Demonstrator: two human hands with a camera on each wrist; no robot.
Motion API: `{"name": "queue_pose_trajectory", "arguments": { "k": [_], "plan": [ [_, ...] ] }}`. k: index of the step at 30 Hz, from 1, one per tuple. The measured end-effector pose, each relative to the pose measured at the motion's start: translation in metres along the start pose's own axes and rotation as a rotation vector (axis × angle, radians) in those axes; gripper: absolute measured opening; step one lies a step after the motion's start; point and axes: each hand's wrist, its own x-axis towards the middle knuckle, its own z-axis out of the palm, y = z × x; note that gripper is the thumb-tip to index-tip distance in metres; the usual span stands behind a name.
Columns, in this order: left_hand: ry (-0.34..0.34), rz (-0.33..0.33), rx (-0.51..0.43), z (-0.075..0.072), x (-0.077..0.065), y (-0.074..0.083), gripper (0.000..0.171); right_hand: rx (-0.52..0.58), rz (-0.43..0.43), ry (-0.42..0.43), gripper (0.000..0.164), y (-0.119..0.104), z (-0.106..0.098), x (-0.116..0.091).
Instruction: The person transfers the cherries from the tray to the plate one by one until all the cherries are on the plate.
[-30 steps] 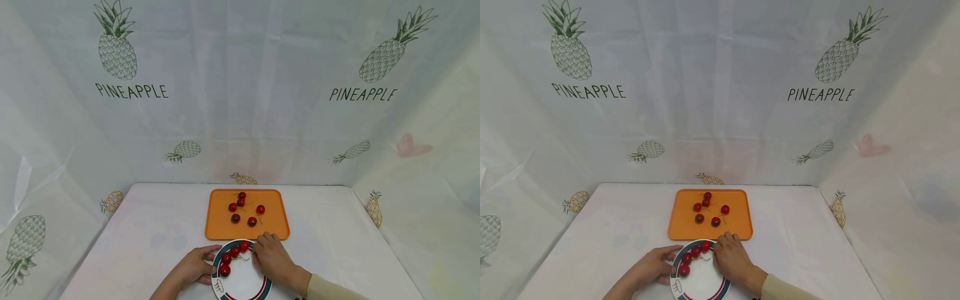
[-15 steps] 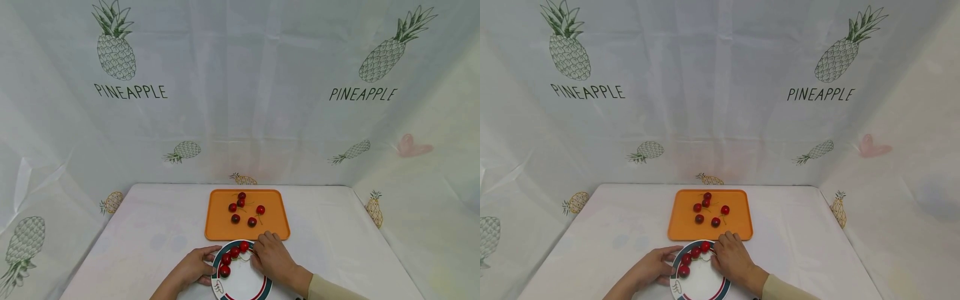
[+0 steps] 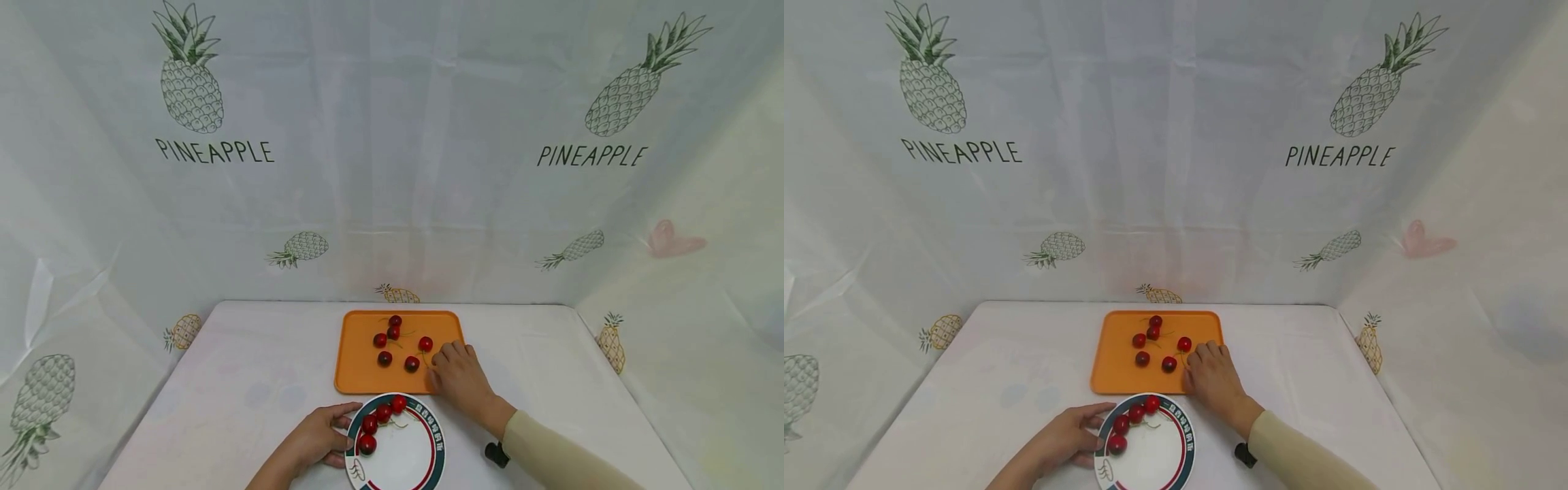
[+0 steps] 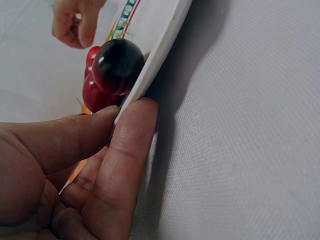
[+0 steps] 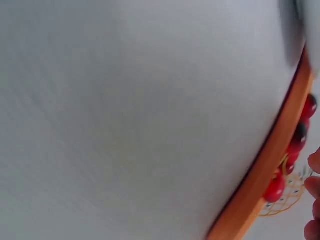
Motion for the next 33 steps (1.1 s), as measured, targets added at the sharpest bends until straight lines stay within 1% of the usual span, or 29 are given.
{"name": "queue_pose_trajectory", "arguments": {
  "k": [7, 11, 14, 20, 25, 28, 33],
  "plan": [
    [0.001, 0.002, 0.002, 0.0, 0.0, 0.0, 0.07, -0.036, 0.026, -0.068, 0.029, 0.008, 0.015, 0.009],
    [0.003, -0.002, 0.009, 0.0, 0.0, 0.001, 0.07, -0.047, 0.034, -0.122, 0.028, 0.007, 0.02, 0.014],
    [0.004, -0.003, 0.01, 0.0, -0.001, 0.001, 0.07, -0.056, 0.045, -0.148, 0.028, 0.004, 0.022, 0.017],
    [-0.003, -0.007, 0.006, 0.0, -0.001, 0.002, 0.07, -0.068, 0.05, -0.161, 0.028, 0.002, 0.024, 0.021],
    [-0.009, -0.005, 0.003, 0.0, -0.001, 0.001, 0.07, -0.053, 0.09, -0.199, 0.024, 0.006, 0.026, 0.021],
    [-0.012, -0.001, -0.001, -0.001, 0.0, 0.001, 0.071, -0.059, 0.107, -0.216, 0.025, 0.008, 0.026, 0.021],
    [-0.009, -0.003, 0.012, -0.001, 0.0, 0.001, 0.07, -0.051, 0.103, -0.213, 0.026, 0.011, 0.025, 0.022]
  ]
}}
